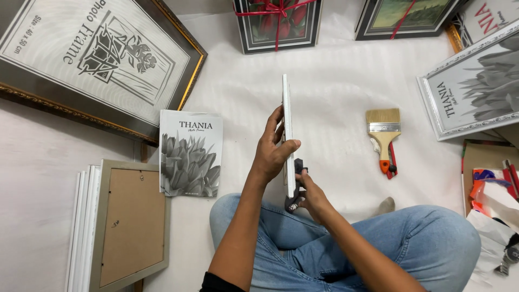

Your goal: Assembling a picture frame by inserting the artwork and backing board and securing the clips.

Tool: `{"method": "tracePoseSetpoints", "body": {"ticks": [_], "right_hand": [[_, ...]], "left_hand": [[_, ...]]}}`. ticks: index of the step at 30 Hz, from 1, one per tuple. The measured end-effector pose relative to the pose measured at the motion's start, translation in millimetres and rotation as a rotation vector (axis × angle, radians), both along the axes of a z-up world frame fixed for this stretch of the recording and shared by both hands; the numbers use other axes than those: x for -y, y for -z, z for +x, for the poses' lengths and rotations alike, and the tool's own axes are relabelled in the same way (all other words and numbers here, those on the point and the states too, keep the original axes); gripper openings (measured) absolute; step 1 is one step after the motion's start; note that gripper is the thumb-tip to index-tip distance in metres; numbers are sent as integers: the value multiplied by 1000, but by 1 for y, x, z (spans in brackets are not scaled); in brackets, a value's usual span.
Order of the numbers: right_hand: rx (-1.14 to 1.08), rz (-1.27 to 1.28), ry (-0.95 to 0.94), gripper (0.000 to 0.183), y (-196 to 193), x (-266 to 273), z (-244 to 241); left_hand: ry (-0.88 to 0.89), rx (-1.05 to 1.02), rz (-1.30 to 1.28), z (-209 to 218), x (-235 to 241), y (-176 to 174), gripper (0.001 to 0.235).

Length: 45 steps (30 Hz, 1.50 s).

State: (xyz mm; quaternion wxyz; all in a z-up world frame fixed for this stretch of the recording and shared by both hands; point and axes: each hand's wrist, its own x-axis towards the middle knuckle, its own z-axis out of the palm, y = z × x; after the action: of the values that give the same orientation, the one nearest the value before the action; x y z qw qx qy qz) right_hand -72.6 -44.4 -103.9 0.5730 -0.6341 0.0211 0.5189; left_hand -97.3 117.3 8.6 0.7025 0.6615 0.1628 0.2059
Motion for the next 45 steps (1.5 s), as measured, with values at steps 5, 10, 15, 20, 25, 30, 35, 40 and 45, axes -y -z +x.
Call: {"method": "tracePoseSetpoints", "body": {"ticks": [5,10,15,20,25,30,35,40,45], "right_hand": [[414,350,143,57,-85,19,-42],[799,583,145,57,-110,2,-43],[579,796,330,51,-46,-67,29],[585,650,289,55,-91,-110,64],[304,322,262,80,-15,-121,98],[293,-16,22,95,58,-92,92],[226,-90,-28,95,51,-37,31],[94,-130,-59,103,47,14,-21],[444,-55,5,59,-46,22,-64]], "left_hand": [[-13,48,-3,-4,-5,-1,92],[29,80,-24,-3,-6,11,89],[-28,119,8,-3,-4,16,88],[-32,101,13,-4,-1,5,87],[-38,114,-15,-9,-4,1,89],[-45,108,-38,-5,-4,10,87],[-33,101,-37,-6,-2,8,88],[-19,89,-44,-10,-3,-3,88],[18,56,-65,-15,-6,-13,91]]}}
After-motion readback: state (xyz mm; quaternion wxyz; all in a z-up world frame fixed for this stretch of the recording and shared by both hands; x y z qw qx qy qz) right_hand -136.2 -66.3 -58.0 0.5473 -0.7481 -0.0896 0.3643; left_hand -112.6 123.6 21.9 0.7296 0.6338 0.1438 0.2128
